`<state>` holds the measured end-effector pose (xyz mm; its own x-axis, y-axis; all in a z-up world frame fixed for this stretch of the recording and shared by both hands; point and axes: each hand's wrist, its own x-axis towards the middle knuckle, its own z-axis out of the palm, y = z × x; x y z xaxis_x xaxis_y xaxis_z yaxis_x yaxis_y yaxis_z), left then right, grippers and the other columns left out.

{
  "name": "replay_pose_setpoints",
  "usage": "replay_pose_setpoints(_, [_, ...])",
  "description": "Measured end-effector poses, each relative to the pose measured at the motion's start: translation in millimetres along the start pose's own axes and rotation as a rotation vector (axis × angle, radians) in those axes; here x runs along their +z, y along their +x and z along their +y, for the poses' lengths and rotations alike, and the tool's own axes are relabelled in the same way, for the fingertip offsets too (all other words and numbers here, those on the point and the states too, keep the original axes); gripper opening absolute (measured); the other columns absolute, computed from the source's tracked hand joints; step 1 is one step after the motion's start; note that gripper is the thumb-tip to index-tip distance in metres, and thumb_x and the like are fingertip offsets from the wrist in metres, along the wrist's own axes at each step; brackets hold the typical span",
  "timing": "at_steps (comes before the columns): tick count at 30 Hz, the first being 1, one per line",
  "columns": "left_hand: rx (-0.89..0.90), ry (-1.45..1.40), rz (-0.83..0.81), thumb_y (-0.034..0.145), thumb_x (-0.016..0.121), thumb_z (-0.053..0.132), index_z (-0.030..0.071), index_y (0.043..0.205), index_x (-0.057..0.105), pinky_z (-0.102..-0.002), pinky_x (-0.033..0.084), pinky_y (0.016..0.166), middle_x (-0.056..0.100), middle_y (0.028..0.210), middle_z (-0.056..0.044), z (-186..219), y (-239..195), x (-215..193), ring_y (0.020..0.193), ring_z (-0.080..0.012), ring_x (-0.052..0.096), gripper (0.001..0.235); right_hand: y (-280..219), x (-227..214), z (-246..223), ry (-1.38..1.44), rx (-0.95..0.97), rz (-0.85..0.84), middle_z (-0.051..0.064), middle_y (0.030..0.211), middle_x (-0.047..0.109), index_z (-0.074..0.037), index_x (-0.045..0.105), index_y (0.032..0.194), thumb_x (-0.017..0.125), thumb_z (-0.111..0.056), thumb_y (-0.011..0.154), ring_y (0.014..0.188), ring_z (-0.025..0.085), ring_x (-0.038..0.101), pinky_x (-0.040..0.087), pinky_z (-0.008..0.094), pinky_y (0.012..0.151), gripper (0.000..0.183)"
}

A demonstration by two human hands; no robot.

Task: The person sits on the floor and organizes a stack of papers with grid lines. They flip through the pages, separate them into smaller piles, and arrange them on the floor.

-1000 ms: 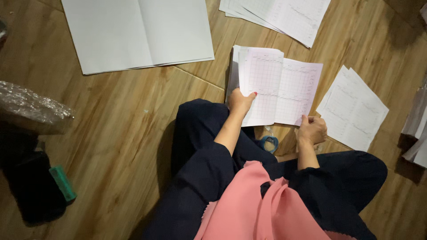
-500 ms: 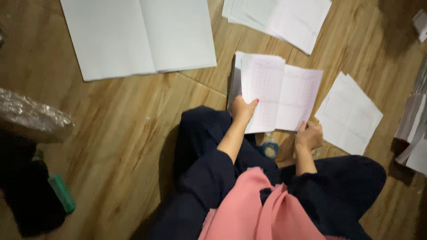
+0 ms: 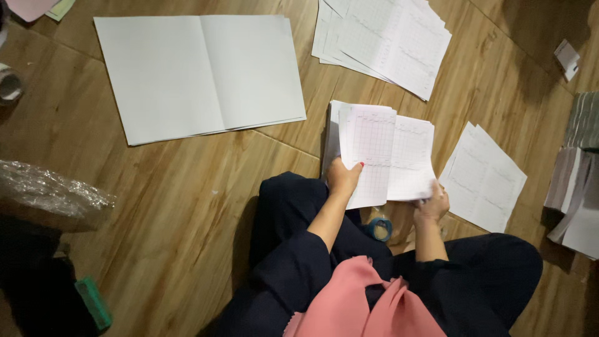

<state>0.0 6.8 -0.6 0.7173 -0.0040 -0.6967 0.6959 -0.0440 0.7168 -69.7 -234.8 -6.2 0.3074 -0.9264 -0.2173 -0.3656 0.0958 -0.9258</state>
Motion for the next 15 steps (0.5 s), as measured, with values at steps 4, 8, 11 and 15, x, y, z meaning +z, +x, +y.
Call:
replay_pose_setpoints(4, [0.029,-0.023,0.013,0.066,0.072,0.024,-0.002,0.096,0.062,-0.047,0.052,0.073,0.064,0.09,-0.021,-4,2,1,0.095,-0.0371,0.06,0.041,-82,8,-61,0.506,0.268,-0.21,0.011,0.098,0.062,-0.013,0.051,0.085,0.046,-0.062,0.073,0.1,0.026,0.061,0.05,0.043,0.087,0.051])
replay_pose_setpoints(8, [0.056,-0.023,0.018,0.064,0.073,0.026,-0.002,0.094,0.062,-0.046,0.052,0.07,0.064,0.088,-0.02,-5,0,-1,0.093,-0.0362,0.061,0.043,-97,1,-70,0.813,0.456,-0.376,0.014,0.115,0.058,-0.01,0.055,0.111,0.032,-0.069,0.065,0.109,0.035,0.054,0.043,0.057,0.09,0.079])
replay_pose_setpoints(11, [0.09,-0.031,0.038,0.063,0.075,0.024,-0.004,0.092,0.063,-0.045,0.052,0.065,0.065,0.085,-0.021,-3,1,-4,0.09,-0.0365,0.062,0.043,-76,-3,-48,0.872,0.476,-0.485,0.011,0.12,0.058,-0.012,0.059,0.112,0.046,-0.066,0.06,0.113,0.033,0.052,0.038,0.055,0.098,0.076])
replay_pose_setpoints(15, [0.099,-0.058,0.034,0.062,0.075,0.024,-0.006,0.092,0.062,-0.047,0.049,0.063,0.064,0.084,-0.023,-2,-6,-8,0.09,-0.0383,0.061,0.044,-67,-9,-31,0.699,0.362,-0.598,0.01,0.126,0.051,-0.013,0.053,0.116,0.051,-0.051,0.065,0.118,0.031,0.045,0.031,0.051,0.105,0.064])
